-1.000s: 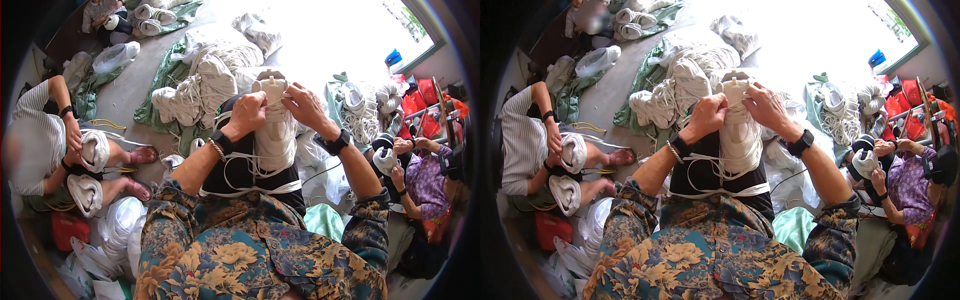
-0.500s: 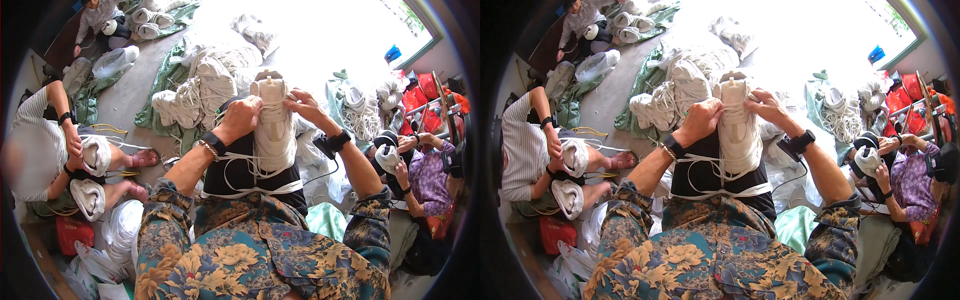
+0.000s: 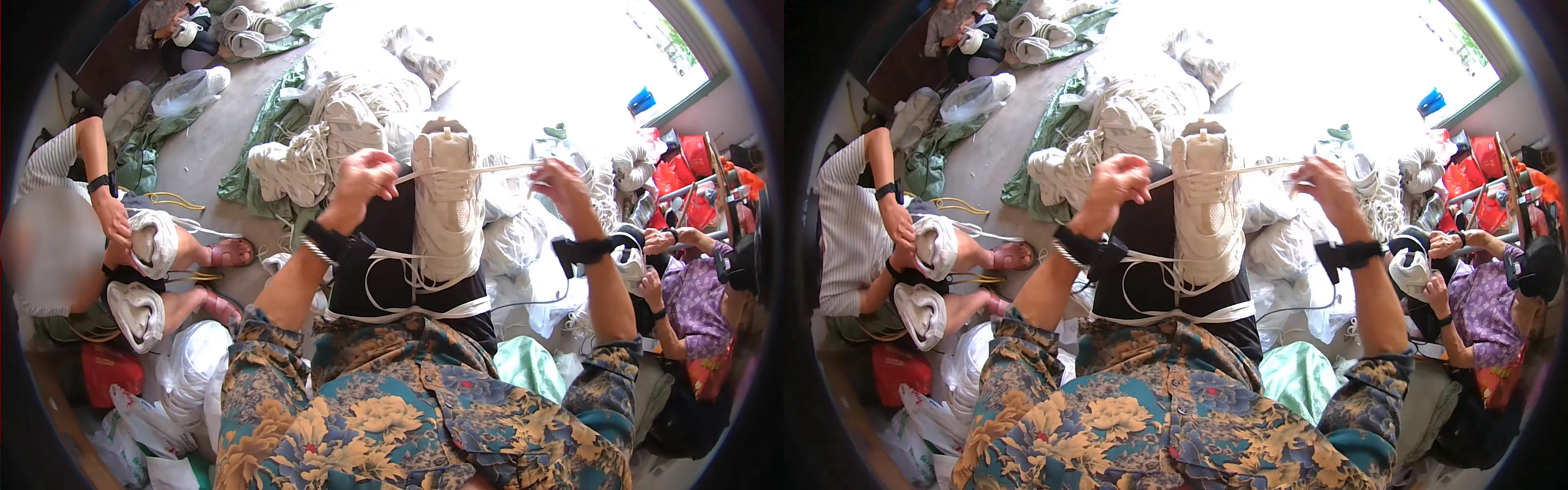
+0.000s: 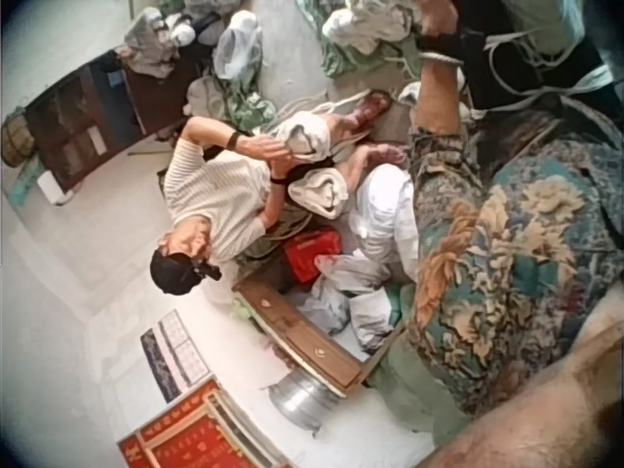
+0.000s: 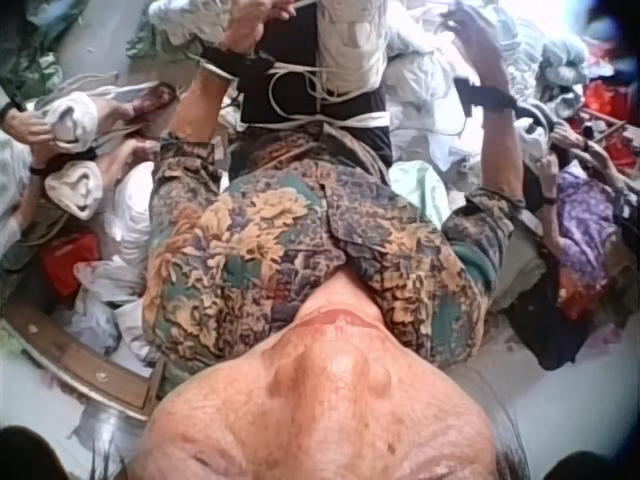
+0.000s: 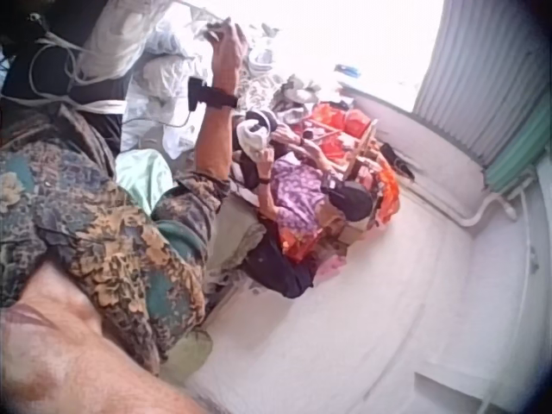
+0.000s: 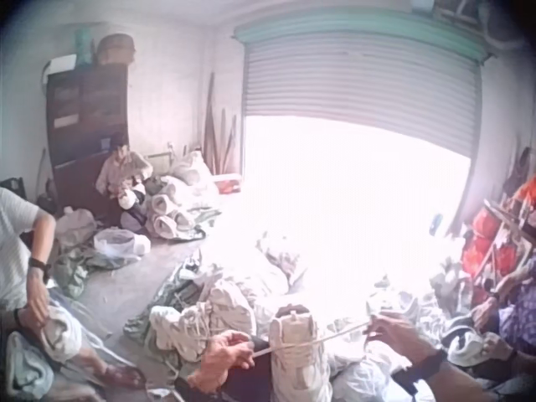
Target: Lacing white sneakers in a shoe manufacturing facility.
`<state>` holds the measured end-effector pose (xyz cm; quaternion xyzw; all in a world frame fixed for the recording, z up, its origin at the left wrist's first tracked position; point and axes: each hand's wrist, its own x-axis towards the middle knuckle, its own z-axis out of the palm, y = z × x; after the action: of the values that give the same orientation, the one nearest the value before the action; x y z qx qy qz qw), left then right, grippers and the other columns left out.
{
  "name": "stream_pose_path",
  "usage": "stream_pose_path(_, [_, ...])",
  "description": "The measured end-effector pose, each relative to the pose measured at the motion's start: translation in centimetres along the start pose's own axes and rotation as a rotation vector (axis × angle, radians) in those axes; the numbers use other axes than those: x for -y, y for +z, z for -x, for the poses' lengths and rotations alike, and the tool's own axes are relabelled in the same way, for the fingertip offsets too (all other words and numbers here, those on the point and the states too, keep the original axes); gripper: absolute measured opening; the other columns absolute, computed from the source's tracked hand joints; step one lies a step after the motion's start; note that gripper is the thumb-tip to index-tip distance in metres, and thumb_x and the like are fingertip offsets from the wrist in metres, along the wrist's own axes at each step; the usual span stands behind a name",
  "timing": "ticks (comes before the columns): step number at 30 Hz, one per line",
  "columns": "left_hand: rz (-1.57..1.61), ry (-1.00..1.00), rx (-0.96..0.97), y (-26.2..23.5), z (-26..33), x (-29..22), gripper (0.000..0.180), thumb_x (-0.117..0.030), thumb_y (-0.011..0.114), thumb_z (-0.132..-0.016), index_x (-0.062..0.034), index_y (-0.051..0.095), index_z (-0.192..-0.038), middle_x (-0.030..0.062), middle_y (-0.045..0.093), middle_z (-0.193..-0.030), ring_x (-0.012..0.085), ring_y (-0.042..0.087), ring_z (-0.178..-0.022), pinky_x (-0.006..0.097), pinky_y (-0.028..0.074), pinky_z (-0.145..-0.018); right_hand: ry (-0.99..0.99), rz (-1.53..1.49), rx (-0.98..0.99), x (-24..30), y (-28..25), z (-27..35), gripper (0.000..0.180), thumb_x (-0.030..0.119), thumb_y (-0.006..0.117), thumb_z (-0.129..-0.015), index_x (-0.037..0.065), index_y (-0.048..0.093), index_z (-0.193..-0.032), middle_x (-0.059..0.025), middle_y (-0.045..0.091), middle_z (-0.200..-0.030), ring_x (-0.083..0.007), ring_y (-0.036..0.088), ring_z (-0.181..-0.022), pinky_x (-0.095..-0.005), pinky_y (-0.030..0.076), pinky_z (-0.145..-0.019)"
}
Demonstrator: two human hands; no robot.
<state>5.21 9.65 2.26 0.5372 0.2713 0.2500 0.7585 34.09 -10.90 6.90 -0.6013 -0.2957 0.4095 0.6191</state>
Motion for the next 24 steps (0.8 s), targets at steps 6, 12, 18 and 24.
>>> stream_pose_path(6, [0.793,0.042,-0.226,-13.7,3.9,-2.7,0.034,0.007,0.05,-0.069,0.0059,0.046,-0.103,0.0196,0.057,-0.098,0.0232,0.058,-0.09,0.028,0.051,-0.077,-0.064,-0.513,-0.154,7.0,-16.9,4.9,0.016,0.02,0.049,-0.09,0.008,0.056,-0.082,-0.0031,0.059,-0.078,-0.0131,0.054,-0.07,-0.0249,0.042,-0.06])
stream_pose_path(12, [0.107,0.271,-1.045,-19.3,9.3,-0.7,0.059,0.004,0.048,-0.065,-0.003,0.034,-0.122,0.0023,0.046,-0.077,0.014,0.049,-0.063,0.028,0.052,-0.054,-0.122,-0.517,-0.182,11.0,-24.3,13.7,0.019,0.02,0.043,-0.093,0.003,0.052,-0.091,-0.0038,0.046,-0.075,-0.0116,0.038,-0.062,-0.0224,0.033,-0.054])
stream_pose_path(18, [0.634,-0.551,0.082,-0.2,3.5,0.9,0.029,-0.025,0.043,-0.09,-0.0013,0.053,-0.103,0.0141,0.059,-0.092,0.0278,0.058,-0.087,0.037,0.046,-0.072,-0.269,-0.502,-0.479,11.6,-26.2,16.7,0.022,0.015,0.043,-0.091,-0.002,0.055,-0.097,-0.0146,0.06,-0.099,-0.0243,0.053,-0.103,-0.0341,0.046,-0.084])
stream_pose_path(24, [0.954,-0.283,-0.105,1.5,0.7,2.6,0.028,-0.027,0.037,-0.093,-0.0031,0.052,-0.093,0.011,0.058,-0.082,0.0283,0.057,-0.08,0.04,0.044,-0.076,-0.346,-0.829,-0.482,11.7,-31.3,19.7,0.013,0.006,0.047,-0.087,-0.006,0.049,-0.087,-0.0109,0.05,-0.076,-0.0188,0.051,-0.069,-0.028,0.045,-0.066])
